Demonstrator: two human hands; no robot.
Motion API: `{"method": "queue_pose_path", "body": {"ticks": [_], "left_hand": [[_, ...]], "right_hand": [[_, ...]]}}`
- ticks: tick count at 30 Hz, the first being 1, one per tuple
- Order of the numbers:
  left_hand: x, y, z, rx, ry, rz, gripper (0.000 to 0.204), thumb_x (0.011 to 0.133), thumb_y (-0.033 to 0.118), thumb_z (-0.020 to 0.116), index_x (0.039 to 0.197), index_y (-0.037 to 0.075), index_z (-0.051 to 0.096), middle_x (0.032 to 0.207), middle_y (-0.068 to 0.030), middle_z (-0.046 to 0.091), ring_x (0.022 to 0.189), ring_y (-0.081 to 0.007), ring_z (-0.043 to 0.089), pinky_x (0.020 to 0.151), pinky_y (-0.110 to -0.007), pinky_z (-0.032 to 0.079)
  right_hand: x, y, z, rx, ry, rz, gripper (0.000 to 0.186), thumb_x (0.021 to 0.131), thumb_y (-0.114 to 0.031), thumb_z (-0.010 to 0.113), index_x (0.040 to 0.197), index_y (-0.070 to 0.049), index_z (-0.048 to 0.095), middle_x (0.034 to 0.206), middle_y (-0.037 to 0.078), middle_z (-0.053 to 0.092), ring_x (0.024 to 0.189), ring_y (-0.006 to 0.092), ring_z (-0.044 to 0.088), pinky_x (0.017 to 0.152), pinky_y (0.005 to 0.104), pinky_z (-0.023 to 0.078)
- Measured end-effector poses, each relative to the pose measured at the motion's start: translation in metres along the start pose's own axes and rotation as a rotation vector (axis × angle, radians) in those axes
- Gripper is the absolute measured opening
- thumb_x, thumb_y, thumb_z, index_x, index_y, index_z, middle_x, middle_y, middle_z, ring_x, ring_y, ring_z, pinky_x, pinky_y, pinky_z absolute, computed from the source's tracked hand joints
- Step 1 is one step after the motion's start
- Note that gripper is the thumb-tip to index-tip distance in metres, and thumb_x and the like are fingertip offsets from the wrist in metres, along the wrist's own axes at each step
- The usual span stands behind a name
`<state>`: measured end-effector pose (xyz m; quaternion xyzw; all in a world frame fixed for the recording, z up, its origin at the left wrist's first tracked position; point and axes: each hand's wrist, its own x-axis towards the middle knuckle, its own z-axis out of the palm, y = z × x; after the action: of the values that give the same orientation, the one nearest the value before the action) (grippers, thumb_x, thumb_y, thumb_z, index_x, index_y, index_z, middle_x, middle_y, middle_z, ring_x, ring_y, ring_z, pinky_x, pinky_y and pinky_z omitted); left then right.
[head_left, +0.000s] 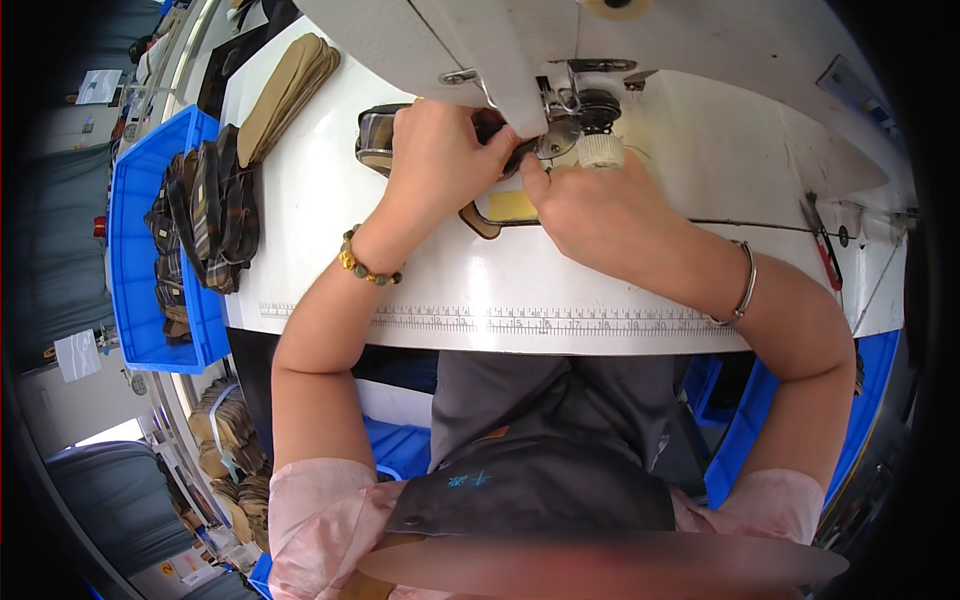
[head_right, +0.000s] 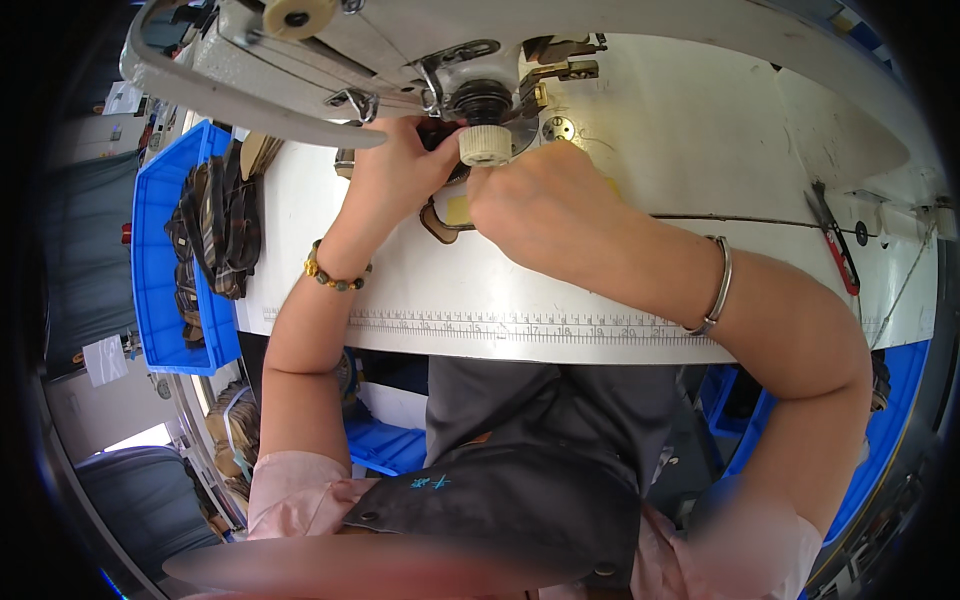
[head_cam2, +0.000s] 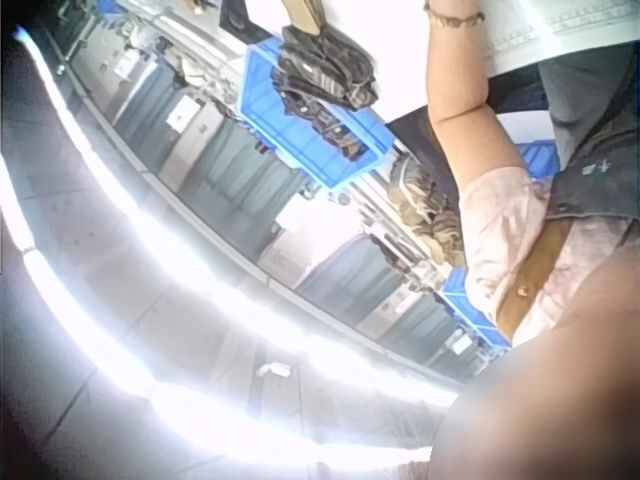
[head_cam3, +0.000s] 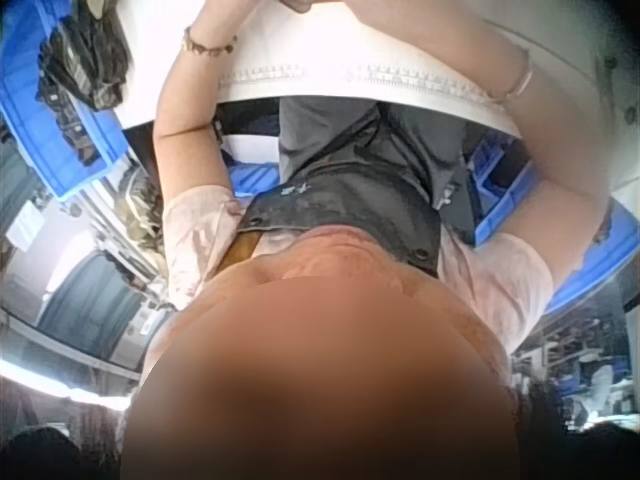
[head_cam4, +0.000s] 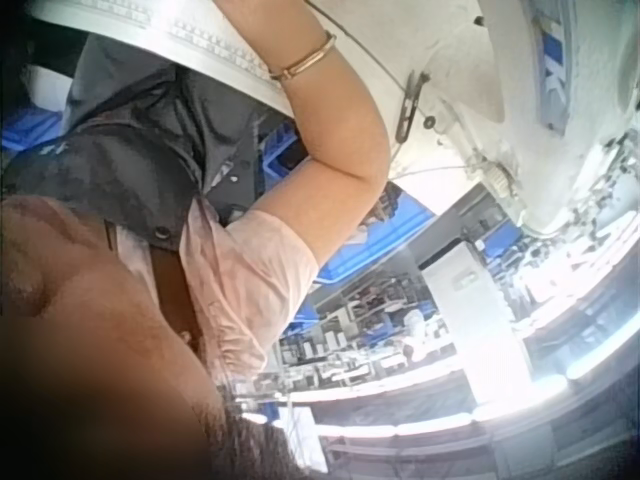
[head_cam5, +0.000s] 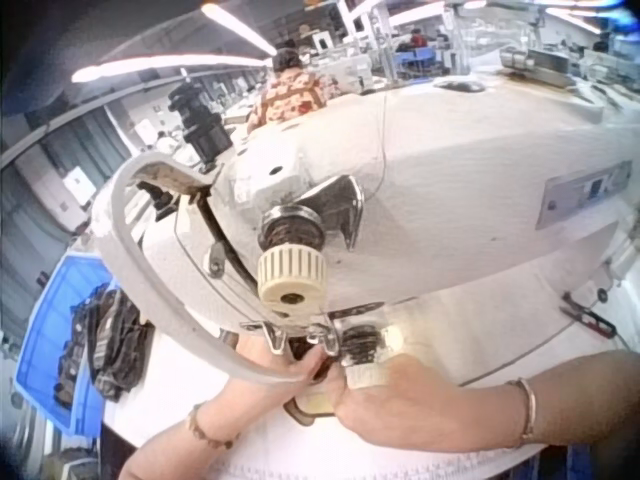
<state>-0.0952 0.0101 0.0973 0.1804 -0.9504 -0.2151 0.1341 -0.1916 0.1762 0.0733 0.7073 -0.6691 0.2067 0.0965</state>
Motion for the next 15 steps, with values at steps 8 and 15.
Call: {"method": "queue_pose_path", "body": {"ticks": [8,15], "left_hand": [[-0.003,-0.005,0.003,-0.046,0.042,0.034,0.029,0.087,0.024,0.075,0.096,-0.003,0.077,0.065,-0.0140,0.070,0.053,-0.0172,0.063,0.055,-0.032,0.050],[-0.012,0.001,-0.023,0.060,-0.092,0.110,0.030,0.082,0.020,0.080,0.103,-0.001,0.075,0.086,-0.0152,0.074,0.069,-0.0216,0.070,0.063,-0.032,0.054]], "right_hand": [[0.000,0.000,-0.001,-0.003,-0.002,0.010,0.013,0.073,-0.009,0.067,0.079,0.002,0.067,0.057,0.010,0.063,0.053,0.0233,0.067,0.047,0.0360,0.053],[-0.003,0.007,0.000,-0.007,-0.025,-0.024,0.009,0.076,-0.010,0.066,0.079,-0.002,0.067,0.064,0.010,0.067,0.059,0.0240,0.070,0.052,0.0359,0.055]]}}
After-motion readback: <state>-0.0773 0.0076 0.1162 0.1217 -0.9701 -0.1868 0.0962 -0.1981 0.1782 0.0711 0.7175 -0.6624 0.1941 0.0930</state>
